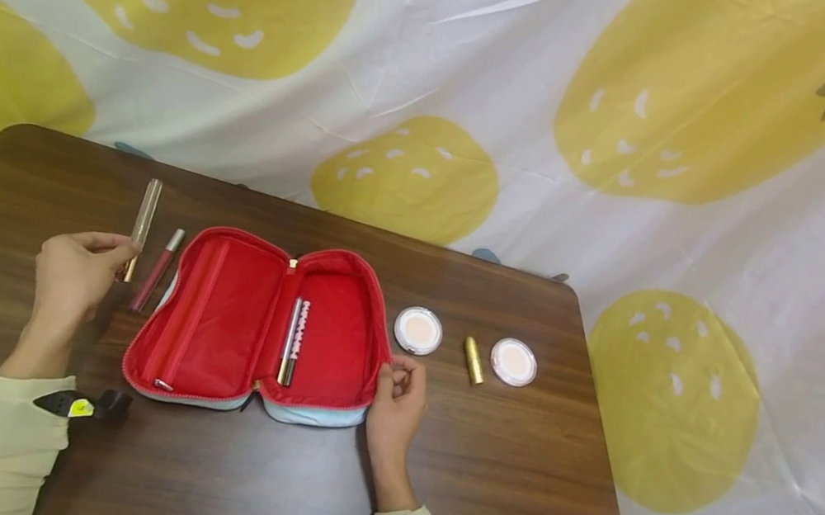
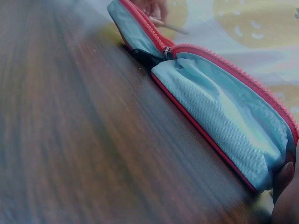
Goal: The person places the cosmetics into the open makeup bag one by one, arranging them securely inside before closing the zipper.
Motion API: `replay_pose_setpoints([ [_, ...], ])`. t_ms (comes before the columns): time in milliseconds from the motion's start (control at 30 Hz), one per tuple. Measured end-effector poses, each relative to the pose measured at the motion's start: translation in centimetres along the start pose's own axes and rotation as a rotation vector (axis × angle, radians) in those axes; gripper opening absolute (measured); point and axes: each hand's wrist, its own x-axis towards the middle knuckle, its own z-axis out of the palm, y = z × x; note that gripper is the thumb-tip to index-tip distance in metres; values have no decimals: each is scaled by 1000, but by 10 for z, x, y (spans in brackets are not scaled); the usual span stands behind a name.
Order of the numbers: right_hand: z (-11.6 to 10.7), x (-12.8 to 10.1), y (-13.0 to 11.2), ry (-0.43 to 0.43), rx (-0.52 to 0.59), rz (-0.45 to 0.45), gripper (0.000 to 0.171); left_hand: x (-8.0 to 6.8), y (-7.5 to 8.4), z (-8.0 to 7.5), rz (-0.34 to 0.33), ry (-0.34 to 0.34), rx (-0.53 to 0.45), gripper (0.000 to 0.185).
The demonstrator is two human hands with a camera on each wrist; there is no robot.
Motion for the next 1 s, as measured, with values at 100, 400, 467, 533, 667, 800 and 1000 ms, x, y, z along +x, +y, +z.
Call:
replay_pose_setpoints([
  [100, 0, -1, 1, 2, -5, -2, 13, -2, 4, -1, 0, -29, -69, 36],
  [400, 0, -2, 2, 4, -2, -8, 12, -9, 13, 2, 16, -91, -225, 37],
  [467, 0, -1, 2, 5, 0, -10, 12, -11, 17, 4, 10, -103, -270, 37],
  [533, 0, -1, 1, 6, 3, -11, 13, -13, 21, 6, 6, -112, -311, 35],
  [667, 1, -1, 1, 6, 5, -24, 13, -16, 26, 12, 13, -131, -393, 32],
  [800, 1, 0, 2, 4, 13, -34, 13, -20, 30, 20, 29, -154, -428, 32],
  [1000, 0, 1, 3, 0, 26, -39, 13, -28, 35, 30, 48, -207, -420, 32],
])
